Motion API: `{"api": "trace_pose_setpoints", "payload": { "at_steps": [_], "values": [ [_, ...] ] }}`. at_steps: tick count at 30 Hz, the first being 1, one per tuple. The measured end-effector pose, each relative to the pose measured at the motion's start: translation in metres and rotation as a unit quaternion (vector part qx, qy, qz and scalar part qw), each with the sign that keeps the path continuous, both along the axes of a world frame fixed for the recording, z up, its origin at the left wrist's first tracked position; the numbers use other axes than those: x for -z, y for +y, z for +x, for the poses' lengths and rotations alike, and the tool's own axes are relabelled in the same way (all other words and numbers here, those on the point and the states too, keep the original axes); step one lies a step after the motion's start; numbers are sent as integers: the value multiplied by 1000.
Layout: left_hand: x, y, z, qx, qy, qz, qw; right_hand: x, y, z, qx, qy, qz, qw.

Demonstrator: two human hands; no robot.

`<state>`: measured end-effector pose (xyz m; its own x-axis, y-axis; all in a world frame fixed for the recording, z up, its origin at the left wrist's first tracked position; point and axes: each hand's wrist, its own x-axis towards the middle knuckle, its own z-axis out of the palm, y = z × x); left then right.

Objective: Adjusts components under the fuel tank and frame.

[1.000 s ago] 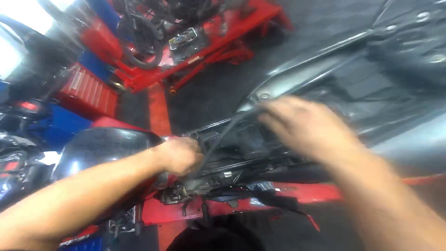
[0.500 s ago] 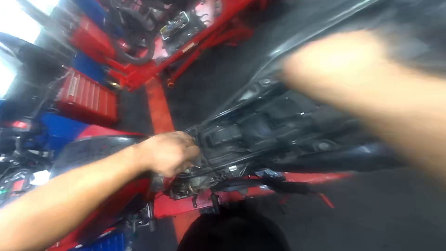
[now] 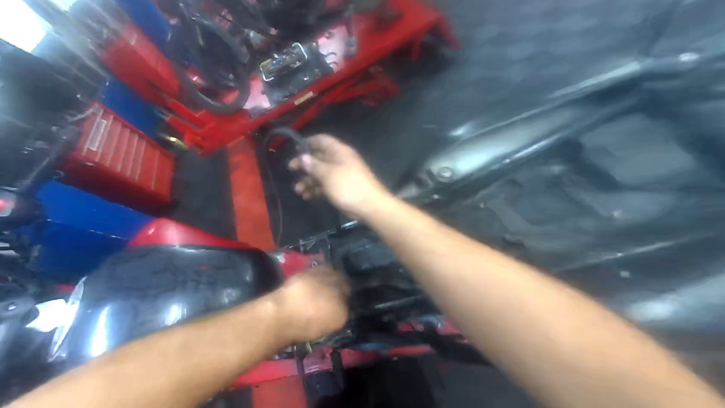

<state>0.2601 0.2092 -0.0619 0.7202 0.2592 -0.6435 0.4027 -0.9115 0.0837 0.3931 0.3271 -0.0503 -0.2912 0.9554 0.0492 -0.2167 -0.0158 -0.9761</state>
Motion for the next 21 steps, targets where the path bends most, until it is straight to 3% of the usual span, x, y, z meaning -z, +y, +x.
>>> {"api": "trace_pose_setpoints", "payload": {
  "at_steps": [2,6,11,16,19,21],
  "values": [
    [3,2,2,-18,-12,-20,1000,10,17,-19,-43,0,-26,999],
    [9,-3,-7,-33,-91,18,995,27,48,-80,-151,110,-86,979],
    [-7,-6,-22,-32,-196,77,977,72,62,-138,-330,-5,-56,942],
    [-18,-18,-26,-106,-224,57,967,111,56,-171,-485,-256,99,830],
    [-18,-19,-26,-108,-226,62,966,105,54,-170,-515,-329,216,762],
    [-18,-18,-27,-102,-218,71,968,90,56,-161,-531,-364,242,726]
  ]
}}
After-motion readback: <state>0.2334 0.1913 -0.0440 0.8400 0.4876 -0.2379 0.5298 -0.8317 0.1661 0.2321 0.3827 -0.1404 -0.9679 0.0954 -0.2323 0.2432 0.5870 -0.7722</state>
